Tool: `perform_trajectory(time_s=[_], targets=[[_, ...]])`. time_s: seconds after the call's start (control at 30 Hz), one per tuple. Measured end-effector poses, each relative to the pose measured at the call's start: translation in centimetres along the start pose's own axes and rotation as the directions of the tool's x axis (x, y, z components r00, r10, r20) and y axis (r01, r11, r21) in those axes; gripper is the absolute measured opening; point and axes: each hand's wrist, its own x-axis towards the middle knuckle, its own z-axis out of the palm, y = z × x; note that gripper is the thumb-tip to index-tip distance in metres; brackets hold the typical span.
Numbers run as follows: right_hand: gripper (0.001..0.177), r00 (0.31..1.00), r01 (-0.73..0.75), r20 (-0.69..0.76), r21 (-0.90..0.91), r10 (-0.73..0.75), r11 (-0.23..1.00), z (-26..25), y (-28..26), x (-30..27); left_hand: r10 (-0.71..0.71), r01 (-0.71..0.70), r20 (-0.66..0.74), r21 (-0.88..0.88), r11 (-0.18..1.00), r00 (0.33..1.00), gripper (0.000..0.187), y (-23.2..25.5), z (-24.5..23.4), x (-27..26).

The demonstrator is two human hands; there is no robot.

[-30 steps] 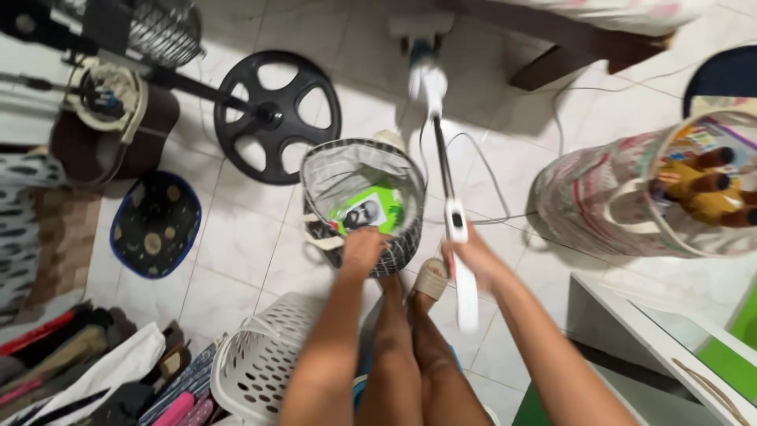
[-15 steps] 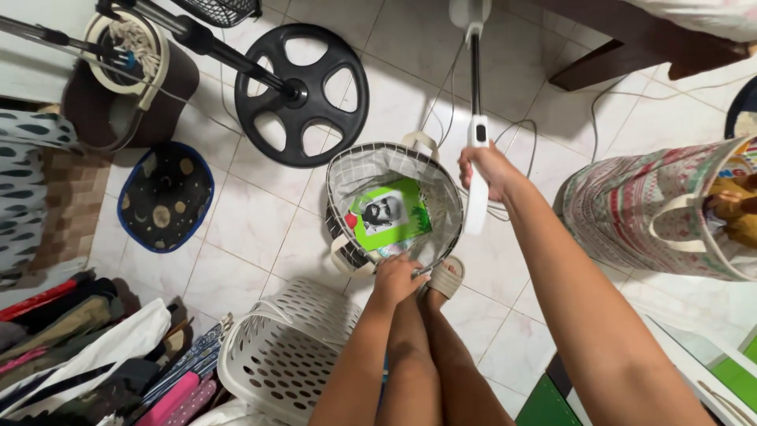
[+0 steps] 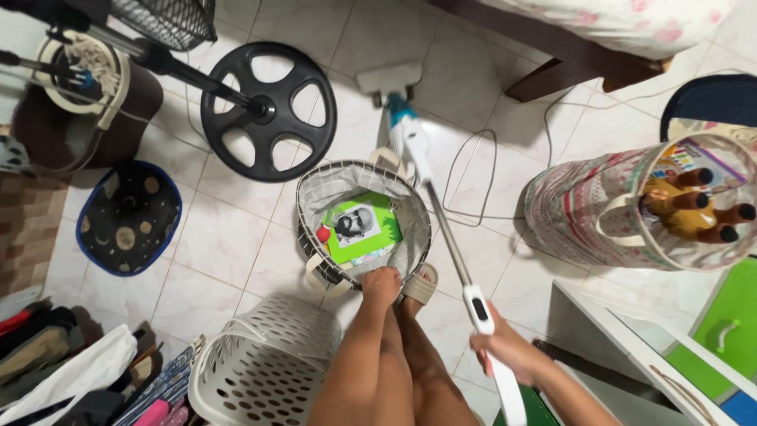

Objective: The person vacuums a tiled bedroom floor using a corded stick vacuum. They move a laundry basket and a standing fan to reach areas underneath, then vacuum around the bed and other furniture. The person also picks up a small mat and places it aside before continuing to vacuum.

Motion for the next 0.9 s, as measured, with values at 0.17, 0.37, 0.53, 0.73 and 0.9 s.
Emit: perform_trajectory(time_s=[0.17, 0.37, 0.53, 0.73, 0.9], targets=[[0.086, 0.995, -0.1, 0.004, -0.028, 0.1, 0.995, 0.1, -2.4, 0.3, -0.023, 0.023, 0.01, -0.043, 0.999, 1.0, 0.017, 1.3, -0.6, 1.0], [0.083, 0.985, 0.16, 0.074, -0.077, -0.154, 0.984, 2.8, -10.3, 7.1, -0.008, 0.006, -0.048, -0.041, 0.999, 0.999, 0.02, 0.7, -3.0, 3.1], [0.067, 0.933, 0.35, 0.115, -0.068, -0.341, 0.934, 6.9, -18.9, 14.9, -0.036, -0.036, -0.115, -0.566, 0.824, 0.993, 0.02, -4.6, -2.1, 9.3], [0.049, 0.889, 0.413, 0.189, 0.06, -0.416, 0.909, 10.8, -27.4, 21.8, -0.028, -0.149, -0.207, -0.785, 0.601, 0.978, 0.022, -6.7, -10.0, 15.2], [0.057, 0.952, 0.292, 0.068, 0.096, -0.299, 0.952, 11.7, -27.6, 20.6, -0.073, -0.103, -0.157, -0.872, 0.478, 0.985, 0.018, -10.0, -8.5, 18.5]])
